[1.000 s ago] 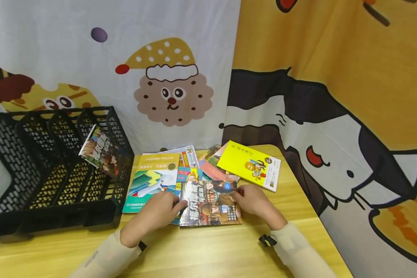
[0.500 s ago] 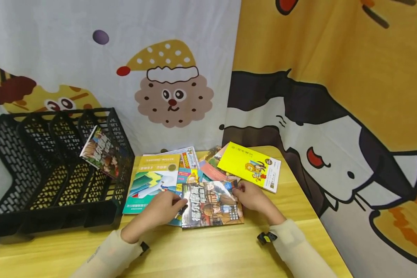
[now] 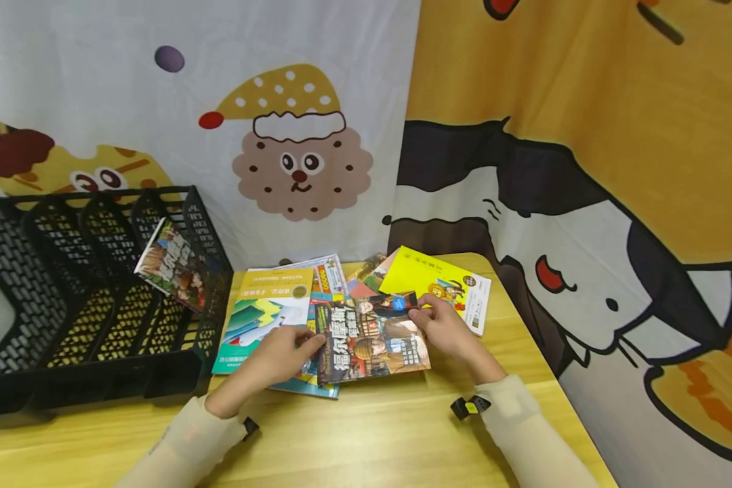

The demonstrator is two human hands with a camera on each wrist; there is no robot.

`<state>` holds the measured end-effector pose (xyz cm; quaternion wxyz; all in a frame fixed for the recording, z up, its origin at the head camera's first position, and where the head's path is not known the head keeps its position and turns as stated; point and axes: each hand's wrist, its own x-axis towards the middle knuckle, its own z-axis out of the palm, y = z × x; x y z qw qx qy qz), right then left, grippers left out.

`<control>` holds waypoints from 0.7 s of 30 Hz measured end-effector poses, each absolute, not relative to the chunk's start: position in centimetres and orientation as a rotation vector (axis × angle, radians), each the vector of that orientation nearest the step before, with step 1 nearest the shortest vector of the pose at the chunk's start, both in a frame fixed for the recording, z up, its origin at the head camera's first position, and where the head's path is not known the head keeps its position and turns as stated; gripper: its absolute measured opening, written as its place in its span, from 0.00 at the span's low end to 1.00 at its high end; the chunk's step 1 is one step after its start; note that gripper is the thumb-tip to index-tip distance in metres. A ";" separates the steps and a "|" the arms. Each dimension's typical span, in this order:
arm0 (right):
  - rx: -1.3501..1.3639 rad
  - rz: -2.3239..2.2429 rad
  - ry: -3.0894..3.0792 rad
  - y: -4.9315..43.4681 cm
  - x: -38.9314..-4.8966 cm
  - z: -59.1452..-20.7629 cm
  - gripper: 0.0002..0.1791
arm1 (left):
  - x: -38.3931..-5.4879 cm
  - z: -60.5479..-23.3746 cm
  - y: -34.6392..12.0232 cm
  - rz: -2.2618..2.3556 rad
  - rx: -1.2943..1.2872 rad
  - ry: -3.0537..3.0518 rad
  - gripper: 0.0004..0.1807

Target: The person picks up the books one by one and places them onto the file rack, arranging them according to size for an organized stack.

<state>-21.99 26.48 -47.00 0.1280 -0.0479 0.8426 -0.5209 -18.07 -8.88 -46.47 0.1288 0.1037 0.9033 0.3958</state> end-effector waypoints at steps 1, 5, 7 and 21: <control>-0.136 -1.521 2.460 26.4 -22.1 -46.7 0.13 | -18.3 -46.3 -9.0 1.158 0.277 2.629 0.22; -0.164 -1.587 2.464 25.4 -22.9 -45.4 0.13 | -19.2 -45.3 -9.4 1.206 0.215 2.652 0.24; -0.184 -1.629 2.443 24.7 -23.2 -44.6 0.13 | -19.6 -44.6 -9.8 1.216 0.192 2.668 0.30; -0.211 -1.836 2.284 18.8 -24.7 -39.2 0.11 | -21.0 -39.6 -13.3 1.327 0.092 2.759 0.35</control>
